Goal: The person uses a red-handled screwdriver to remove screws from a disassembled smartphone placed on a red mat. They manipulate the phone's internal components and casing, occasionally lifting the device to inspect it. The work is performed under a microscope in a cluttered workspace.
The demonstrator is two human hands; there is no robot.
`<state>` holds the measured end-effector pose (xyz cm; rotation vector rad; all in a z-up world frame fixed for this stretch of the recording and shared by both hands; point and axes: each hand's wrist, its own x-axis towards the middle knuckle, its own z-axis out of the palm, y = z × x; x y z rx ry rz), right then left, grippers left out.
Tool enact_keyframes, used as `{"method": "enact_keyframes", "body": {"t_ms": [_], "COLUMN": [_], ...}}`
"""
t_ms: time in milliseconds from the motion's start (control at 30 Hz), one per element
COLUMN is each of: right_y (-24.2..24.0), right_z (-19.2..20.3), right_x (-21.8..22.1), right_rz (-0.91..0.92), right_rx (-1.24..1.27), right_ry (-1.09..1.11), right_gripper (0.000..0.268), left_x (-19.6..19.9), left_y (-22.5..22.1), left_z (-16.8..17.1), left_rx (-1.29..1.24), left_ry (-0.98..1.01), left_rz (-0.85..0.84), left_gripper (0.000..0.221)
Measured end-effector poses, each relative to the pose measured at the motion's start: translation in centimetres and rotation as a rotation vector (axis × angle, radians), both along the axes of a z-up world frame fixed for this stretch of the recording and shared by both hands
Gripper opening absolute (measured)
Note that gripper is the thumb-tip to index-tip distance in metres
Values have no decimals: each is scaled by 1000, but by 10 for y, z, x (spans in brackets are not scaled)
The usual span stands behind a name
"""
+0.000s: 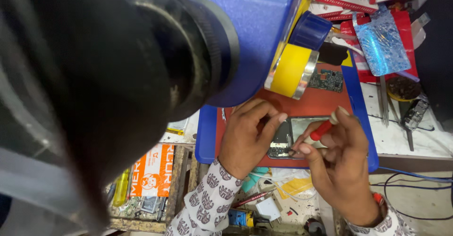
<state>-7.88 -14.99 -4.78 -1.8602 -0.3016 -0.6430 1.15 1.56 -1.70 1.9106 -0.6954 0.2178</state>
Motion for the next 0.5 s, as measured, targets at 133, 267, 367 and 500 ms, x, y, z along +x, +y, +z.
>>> {"method": "enact_keyframes", "body": {"t_ms": [133, 267, 367, 500], "right_y": [-2, -3, -3, -3], "right_z": [-12, -16, -18, -20], "right_x": [-4, -3, -4, -4], "right_rz": [12, 17, 6, -20], "right_rx": [-40, -54, -71, -103], "right_ry": [-57, -51, -34, -23], "right_gripper": [78, 77, 77, 75], "left_x": [3, 3, 4, 6], "left_y": [-2, -1, 0, 1], "left_z": [-6, -11, -15, -17], "left_rx": [-7, 10, 23, 33], "left_ry": [-38, -54, 7, -47], "left_rz": [-36, -38, -38, -35], "left_gripper": [10, 10, 10, 10]}}
